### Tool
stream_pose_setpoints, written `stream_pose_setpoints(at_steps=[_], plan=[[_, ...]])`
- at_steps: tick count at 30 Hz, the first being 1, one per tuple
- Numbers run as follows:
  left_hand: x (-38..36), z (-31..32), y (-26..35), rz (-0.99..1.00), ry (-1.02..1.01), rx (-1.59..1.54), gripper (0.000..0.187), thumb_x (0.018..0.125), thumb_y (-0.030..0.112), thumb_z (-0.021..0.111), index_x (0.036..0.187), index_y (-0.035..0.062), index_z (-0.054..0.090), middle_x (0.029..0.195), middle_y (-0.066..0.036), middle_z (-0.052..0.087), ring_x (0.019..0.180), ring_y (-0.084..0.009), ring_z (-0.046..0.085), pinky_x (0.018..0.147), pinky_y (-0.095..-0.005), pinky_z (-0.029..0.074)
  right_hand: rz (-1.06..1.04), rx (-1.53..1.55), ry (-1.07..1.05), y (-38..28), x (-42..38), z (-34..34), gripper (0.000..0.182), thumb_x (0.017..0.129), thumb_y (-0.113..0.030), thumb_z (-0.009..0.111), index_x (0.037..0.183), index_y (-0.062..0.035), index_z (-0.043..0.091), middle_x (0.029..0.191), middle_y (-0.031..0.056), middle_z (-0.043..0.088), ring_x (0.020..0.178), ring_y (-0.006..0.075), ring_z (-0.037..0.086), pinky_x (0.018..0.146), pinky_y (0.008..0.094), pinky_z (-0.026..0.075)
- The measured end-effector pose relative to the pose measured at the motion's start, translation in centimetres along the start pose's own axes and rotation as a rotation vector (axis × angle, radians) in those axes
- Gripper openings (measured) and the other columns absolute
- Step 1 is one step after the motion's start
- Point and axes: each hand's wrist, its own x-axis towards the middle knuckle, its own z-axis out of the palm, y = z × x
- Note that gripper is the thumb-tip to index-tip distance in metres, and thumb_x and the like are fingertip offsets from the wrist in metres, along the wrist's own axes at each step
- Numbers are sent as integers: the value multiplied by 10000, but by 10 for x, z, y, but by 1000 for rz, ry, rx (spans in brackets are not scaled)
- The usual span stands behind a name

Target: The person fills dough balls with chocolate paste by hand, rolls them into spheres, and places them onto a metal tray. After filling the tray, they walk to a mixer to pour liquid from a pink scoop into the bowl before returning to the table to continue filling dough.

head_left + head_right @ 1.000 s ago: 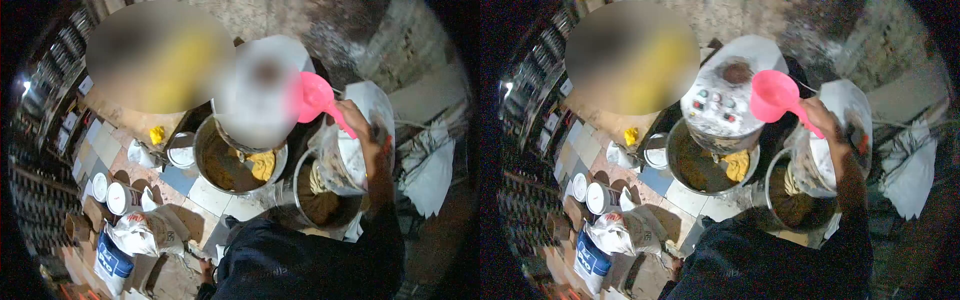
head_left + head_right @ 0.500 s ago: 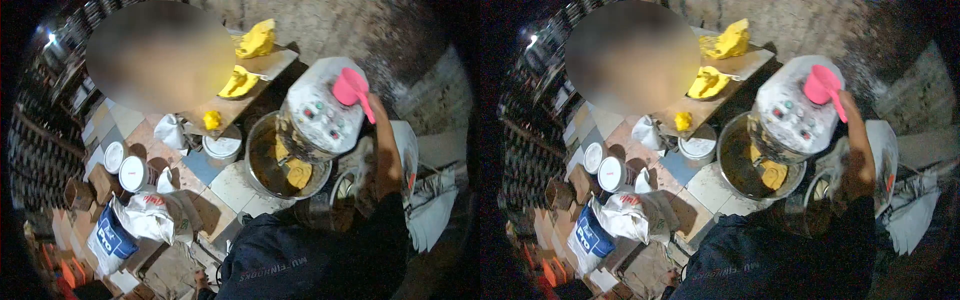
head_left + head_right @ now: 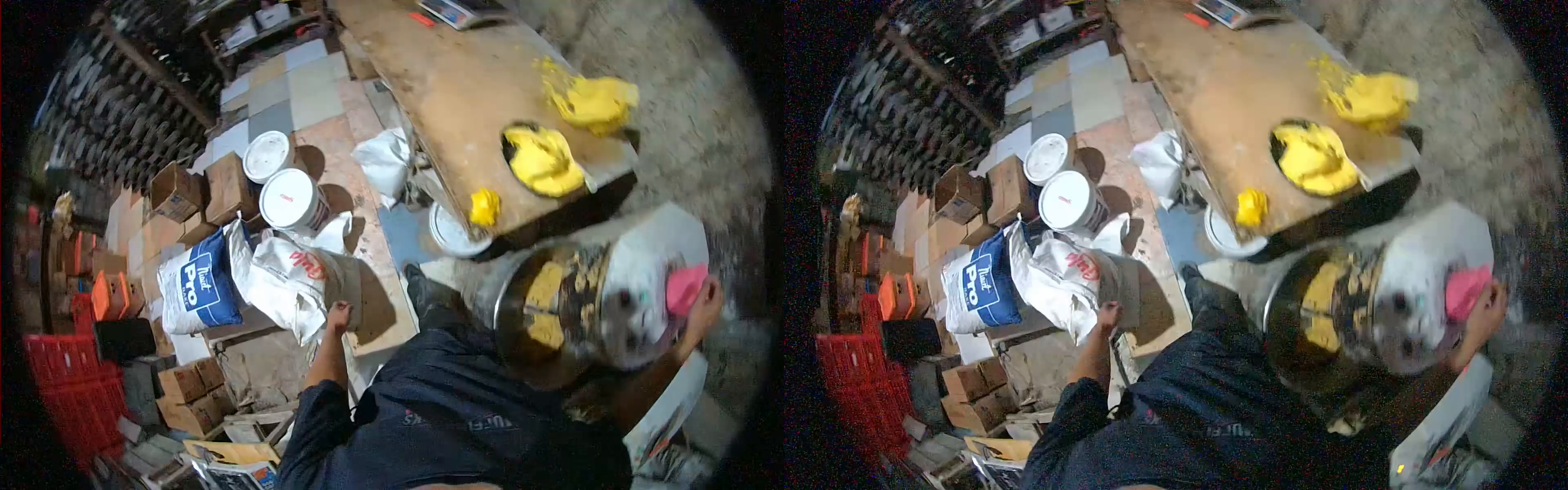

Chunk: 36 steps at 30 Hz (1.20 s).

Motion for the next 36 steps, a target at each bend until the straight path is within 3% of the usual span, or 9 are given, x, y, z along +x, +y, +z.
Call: stream_pose_setpoints(at_steps=[9, 13, 15, 18, 21, 23, 26, 29, 36], plan=[[124, -126, 139, 87, 104, 611, 417, 799, 439, 592, 974, 70, 677, 943, -92, 690, 795, -283, 644, 776, -388, 502, 8, 585, -92, -356, 56, 157, 48, 838, -22, 567, 871, 6, 588, 839, 113, 569, 765, 236, 579, 703, 332, 468], [160, -194, 114, -173, 301, -223, 478, 763, 465, 629, 928, 20, 682, 906, -193, 683, 881, -344, 651, 799, -403, 507, -87, 1023, -233, -540, 71, 229, 14, 805, -23, 579, 807, -18, 566, 749, 48, 571, 690, 161, 553, 673, 284, 460], [172, -227, 72, 82, 326, 327, 462, 765, 437, 635, 903, -1, 685, 880, -241, 667, 876, -352, 654, 768, -412, 513, -155, 1186, -426, -640, 74, 237, 60, 785, -39, 590, 775, -18, 534, 741, 69, 540, 656, 175, 544, 622, 293, 460], [187, -260, 46, -399, 274, -2, 386, 776, 373, 640, 941, 27, 693, 803, -194, 634, 743, -293, 609, 680, -387, 478, -420, 1345, -479, -756, 86, 246, 75, 763, -6, 595, 794, 4, 528, 861, 121, 523, 664, 207, 567, 596, 308, 479], [191, -314, 18, -570, -397, -1174, 268, 820, 293, 654, 941, 58, 691, 602, -39, 548, 454, -159, 462, 427, -340, 374, -496, 1273, -604, -833, 103, 275, 131, 752, 12, 601, 879, -5, 577, 897, 129, 509, 674, 239, 574, 597, 320, 490], [201, -300, 31, -697, -25, -602, 405, 805, 273, 656, 1128, 31, 630, 665, -21, 562, 483, -148, 464, 438, -328, 389, -539, 1151, -656, -875, 121, 305, 156, 745, 10, 607, 897, -16, 588, 898, 124, 512, 664, 234, 563, 599, 316, 488], [249, -336, 49, -601, -285, -942, 490, 802, 273, 668, 1233, 59, 575, 724, -11, 586, 515, -142, 493, 444, -339, 403, -535, 1074, -739, -922, 146, 334, 185, 728, 7, 618, 907, -32, 598, 888, 113, 513, 653, 222, 545, 596, 314, 477], [354, -366, 69, -40, 24, -377, 427, 798, 327, 634, 1179, 133, 624, 734, -84, 615, 592, -213, 561, 512, -407, 437, -507, 1007, -761, -965, 184, 361, 198, 715, 4, 630, 905, -44, 602, 863, 100, 508, 666, 214, 534, 599, 317, 469], [602, -428, 176, -380, 150, -91, 318, 822, 319, 604, 1031, 101, 703, 945, -138, 686, 876, -279, 651, 751, -390, 500, -690, 701, -342, -1033, 261, 506, 152, 764, -63, 585, 886, 2, 522, 796, 130, 500, 670, 293, 535, 614, 360, 446]])
